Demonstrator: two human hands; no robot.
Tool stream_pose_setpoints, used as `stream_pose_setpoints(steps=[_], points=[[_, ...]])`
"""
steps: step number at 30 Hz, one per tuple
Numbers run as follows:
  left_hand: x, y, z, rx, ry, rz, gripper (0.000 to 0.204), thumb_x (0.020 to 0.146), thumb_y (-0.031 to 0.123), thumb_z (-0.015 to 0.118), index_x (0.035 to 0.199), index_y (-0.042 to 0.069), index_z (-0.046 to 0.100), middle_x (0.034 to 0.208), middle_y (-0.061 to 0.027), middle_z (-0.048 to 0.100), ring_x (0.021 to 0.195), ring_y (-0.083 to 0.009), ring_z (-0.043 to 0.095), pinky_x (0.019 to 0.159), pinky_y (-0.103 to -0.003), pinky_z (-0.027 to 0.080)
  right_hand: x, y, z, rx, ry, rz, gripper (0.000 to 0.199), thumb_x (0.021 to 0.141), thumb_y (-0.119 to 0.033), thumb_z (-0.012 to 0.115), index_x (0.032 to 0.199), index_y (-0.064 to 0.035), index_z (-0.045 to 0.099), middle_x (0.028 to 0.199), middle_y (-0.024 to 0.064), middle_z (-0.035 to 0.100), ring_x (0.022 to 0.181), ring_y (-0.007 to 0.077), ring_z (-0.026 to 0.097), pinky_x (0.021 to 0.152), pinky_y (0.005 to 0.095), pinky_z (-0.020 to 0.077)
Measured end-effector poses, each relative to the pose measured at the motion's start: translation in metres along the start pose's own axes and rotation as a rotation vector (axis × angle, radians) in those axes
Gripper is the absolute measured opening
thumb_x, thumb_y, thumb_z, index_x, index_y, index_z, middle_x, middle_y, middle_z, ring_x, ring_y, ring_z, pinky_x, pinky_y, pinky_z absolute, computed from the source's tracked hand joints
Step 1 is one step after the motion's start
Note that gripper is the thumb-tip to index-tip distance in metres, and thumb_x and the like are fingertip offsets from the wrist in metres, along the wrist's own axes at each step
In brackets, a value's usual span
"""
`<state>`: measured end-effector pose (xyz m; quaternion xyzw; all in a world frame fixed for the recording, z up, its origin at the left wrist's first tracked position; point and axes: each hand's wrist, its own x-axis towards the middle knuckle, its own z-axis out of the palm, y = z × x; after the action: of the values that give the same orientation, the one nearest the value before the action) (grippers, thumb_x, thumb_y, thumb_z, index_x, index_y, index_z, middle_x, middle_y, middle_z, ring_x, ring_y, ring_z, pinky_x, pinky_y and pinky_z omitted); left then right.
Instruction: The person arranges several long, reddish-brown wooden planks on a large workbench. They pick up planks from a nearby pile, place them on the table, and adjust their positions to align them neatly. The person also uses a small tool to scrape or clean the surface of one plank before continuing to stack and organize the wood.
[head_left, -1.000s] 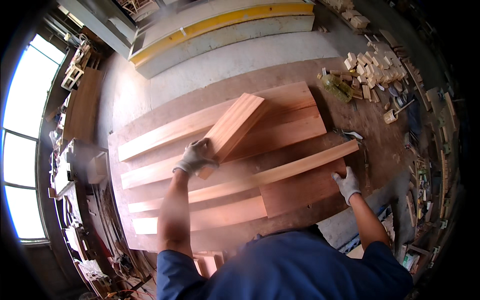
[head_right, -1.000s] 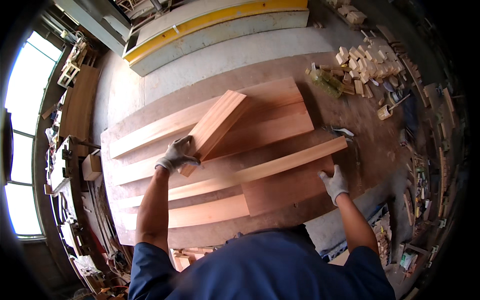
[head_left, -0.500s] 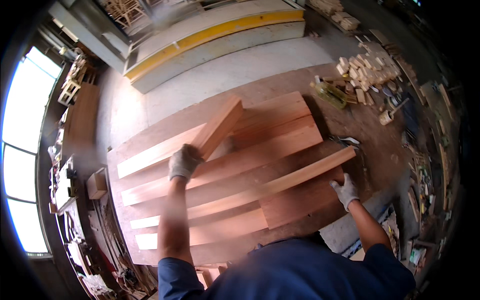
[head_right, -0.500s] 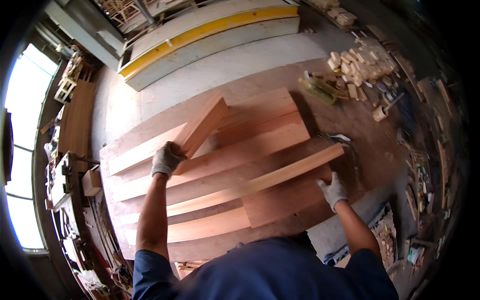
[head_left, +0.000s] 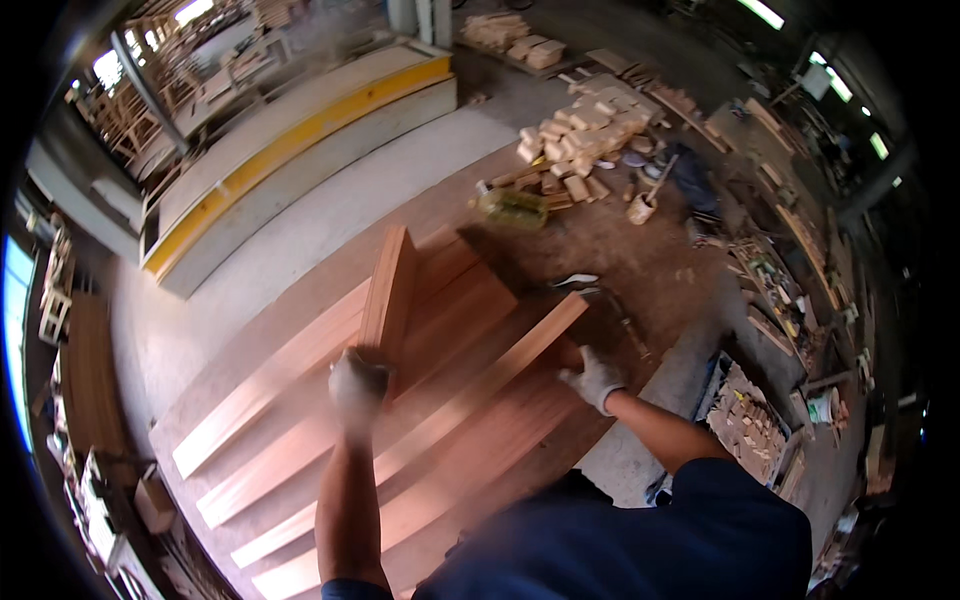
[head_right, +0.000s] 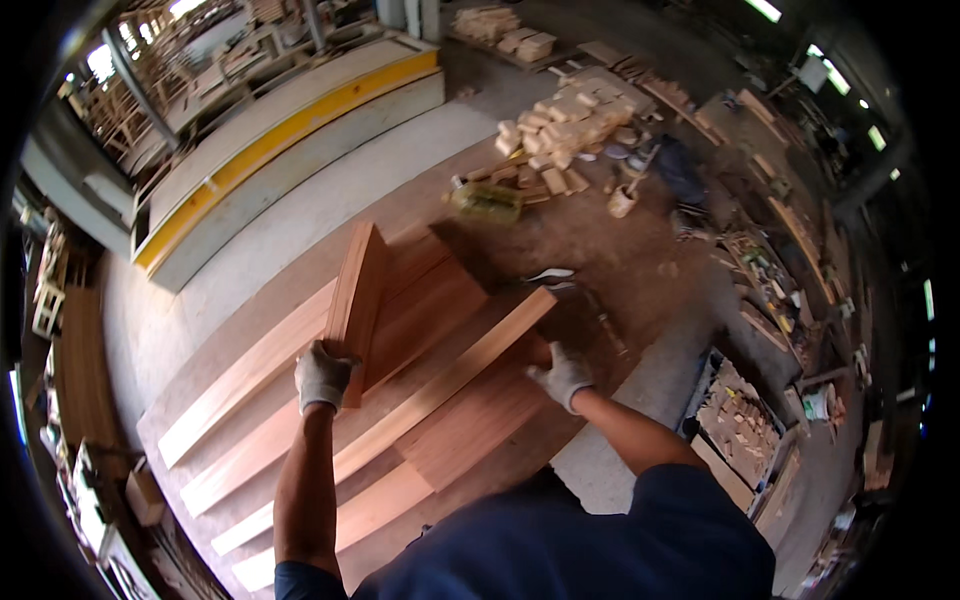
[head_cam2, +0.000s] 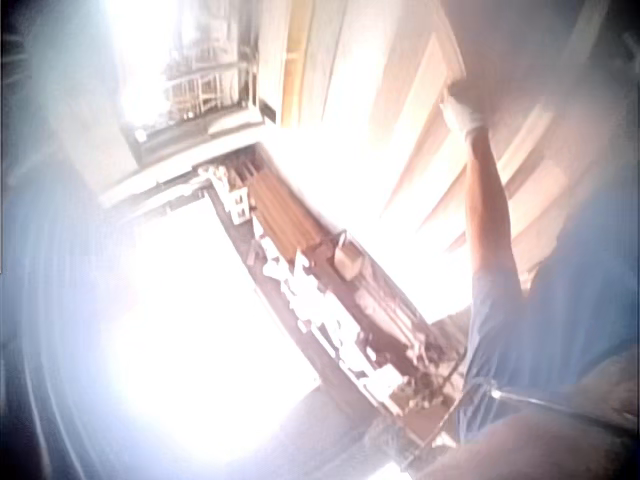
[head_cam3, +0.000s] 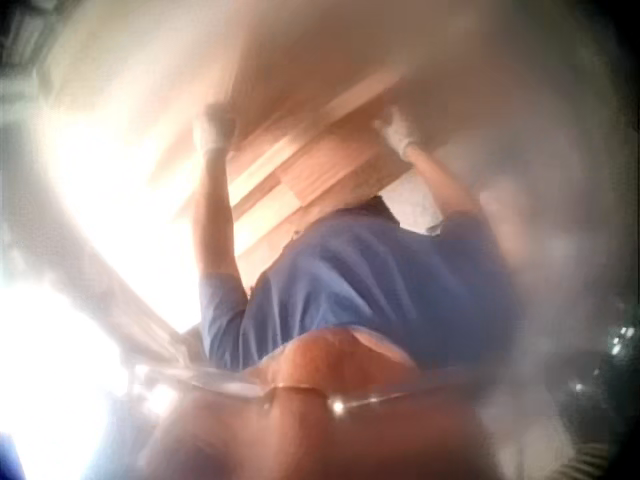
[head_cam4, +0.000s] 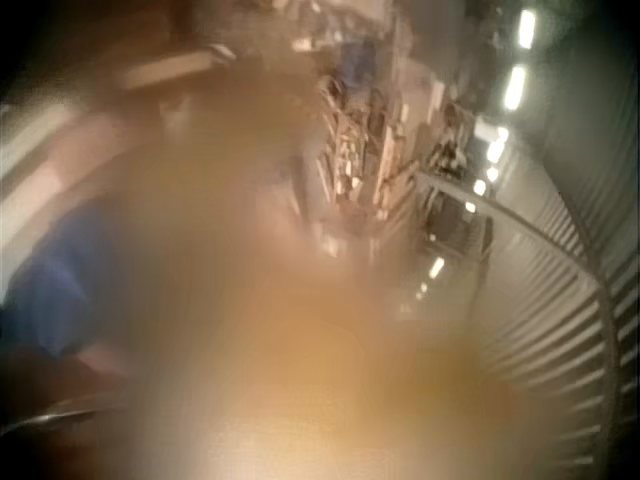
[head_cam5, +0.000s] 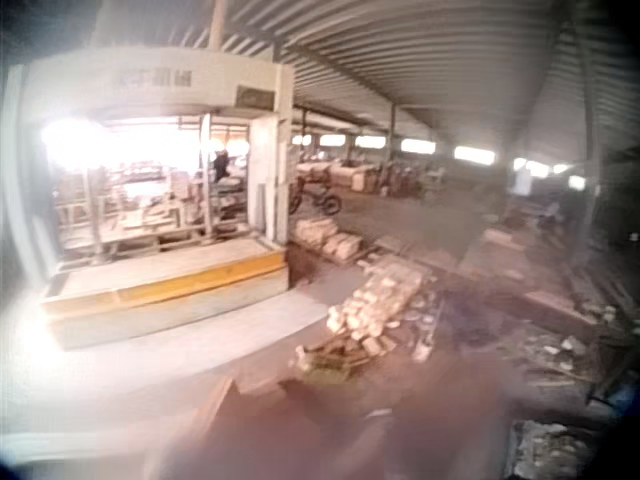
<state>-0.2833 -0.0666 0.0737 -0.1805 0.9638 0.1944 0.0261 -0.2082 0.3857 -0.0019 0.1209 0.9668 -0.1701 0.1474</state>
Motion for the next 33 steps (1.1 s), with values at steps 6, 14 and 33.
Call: stream_pose_setpoints(steps=[6,14,33], points=[[-0.009,0.069,0.022,-0.037,-0.122,0.048,0.054,0.081,0.033,0.081,0.125,0.004,0.066,0.112,-0.0267,0.077,0.111,-0.0468,0.073,0.098,-0.054,0.059,0.000,0.013,0.026,0.088,0.102,-0.026,0.103,0.089,-0.071,0.075,0.156,0.0019,0.049,0.149,0.0303,0.059,0.139,0.0463,0.057,0.117,0.0514,0.0460],[-0.021,0.085,0.020,-0.308,-0.131,0.006,0.048,0.084,0.025,0.077,0.125,0.005,0.062,0.118,-0.0302,0.074,0.115,-0.0505,0.070,0.102,-0.056,0.057,-0.002,0.009,0.017,0.192,0.031,0.010,0.104,0.089,-0.064,0.079,0.160,0.0041,0.045,0.160,0.0296,0.051,0.150,0.0426,0.049,0.125,0.0457,0.0400],[-0.031,0.093,0.023,-0.459,-0.090,-0.059,0.046,0.084,0.017,0.074,0.124,0.002,0.057,0.123,-0.0348,0.068,0.119,-0.0526,0.067,0.105,-0.056,0.055,0.002,0.004,0.010,0.194,0.043,0.016,0.092,0.088,-0.057,0.084,0.149,0.0050,0.054,0.141,0.0301,0.065,0.133,0.0434,0.063,0.111,0.0470,0.0507]])
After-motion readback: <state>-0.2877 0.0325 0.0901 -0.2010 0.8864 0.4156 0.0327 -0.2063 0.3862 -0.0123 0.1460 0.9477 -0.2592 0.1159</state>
